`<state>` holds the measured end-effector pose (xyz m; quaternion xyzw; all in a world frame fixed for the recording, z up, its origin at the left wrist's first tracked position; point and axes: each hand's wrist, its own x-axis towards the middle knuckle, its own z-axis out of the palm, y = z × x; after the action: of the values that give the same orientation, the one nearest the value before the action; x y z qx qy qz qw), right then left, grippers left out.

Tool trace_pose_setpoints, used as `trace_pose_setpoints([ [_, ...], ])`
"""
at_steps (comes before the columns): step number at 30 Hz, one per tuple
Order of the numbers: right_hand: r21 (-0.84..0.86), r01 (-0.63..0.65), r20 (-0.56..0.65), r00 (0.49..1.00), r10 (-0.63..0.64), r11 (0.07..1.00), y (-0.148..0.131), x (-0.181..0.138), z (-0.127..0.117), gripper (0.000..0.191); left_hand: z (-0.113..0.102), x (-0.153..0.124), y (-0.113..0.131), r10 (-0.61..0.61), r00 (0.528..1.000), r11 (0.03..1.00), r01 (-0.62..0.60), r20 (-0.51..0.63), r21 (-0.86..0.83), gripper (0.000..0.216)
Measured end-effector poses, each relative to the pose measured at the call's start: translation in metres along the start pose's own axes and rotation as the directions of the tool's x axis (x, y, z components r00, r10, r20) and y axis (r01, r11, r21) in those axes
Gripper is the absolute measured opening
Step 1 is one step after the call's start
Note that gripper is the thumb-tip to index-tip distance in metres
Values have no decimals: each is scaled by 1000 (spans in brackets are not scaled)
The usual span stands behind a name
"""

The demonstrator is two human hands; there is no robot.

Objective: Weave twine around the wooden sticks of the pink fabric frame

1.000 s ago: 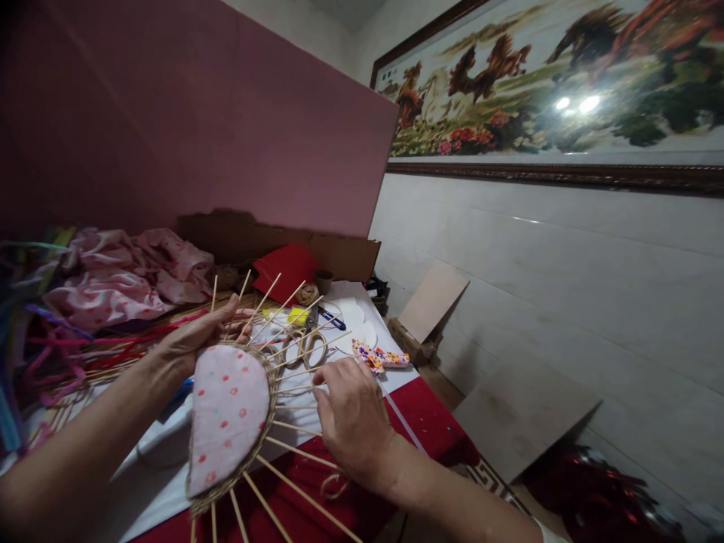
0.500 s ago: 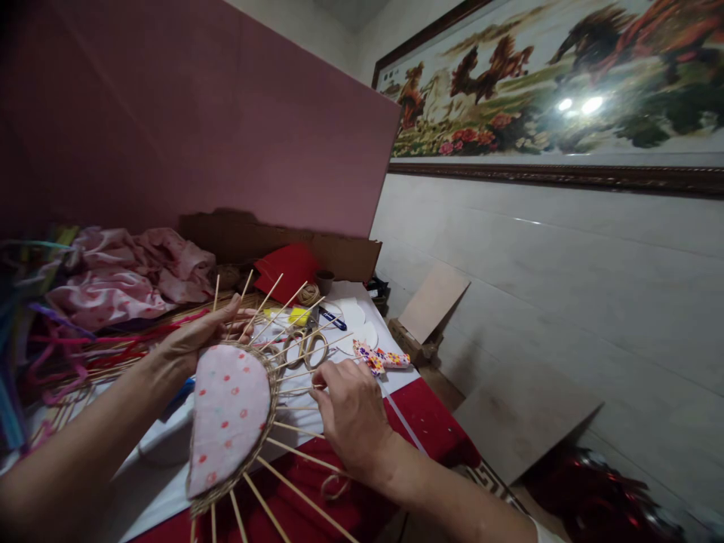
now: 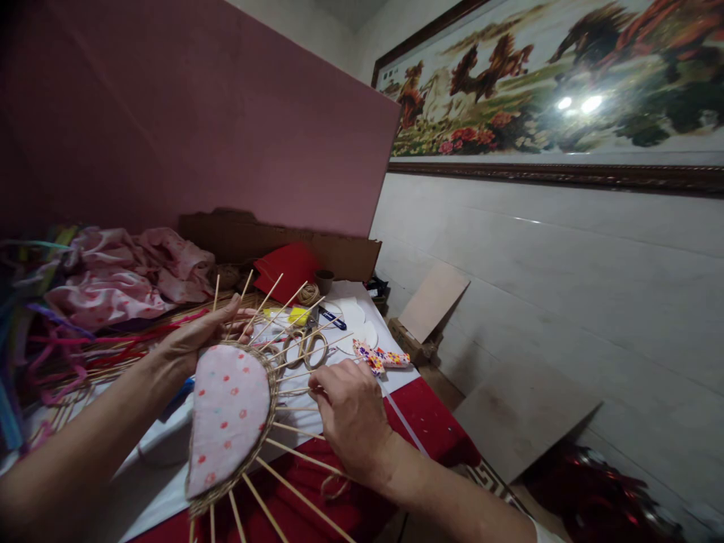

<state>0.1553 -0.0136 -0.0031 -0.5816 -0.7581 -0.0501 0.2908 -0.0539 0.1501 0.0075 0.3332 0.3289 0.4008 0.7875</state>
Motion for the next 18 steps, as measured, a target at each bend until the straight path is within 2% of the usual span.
trace_pose_setpoints([
  [13, -7, -5, -3, 1000, 5, 1000, -2, -3, -1, 7, 0, -1, 0, 1, 1000, 1000, -1, 2, -23, 18],
  [18, 5, 23, -44, 999, -23, 1000, -3, -4, -2, 4, 1, -1, -1, 18, 1000, 1000, -18, -4, -9, 20],
])
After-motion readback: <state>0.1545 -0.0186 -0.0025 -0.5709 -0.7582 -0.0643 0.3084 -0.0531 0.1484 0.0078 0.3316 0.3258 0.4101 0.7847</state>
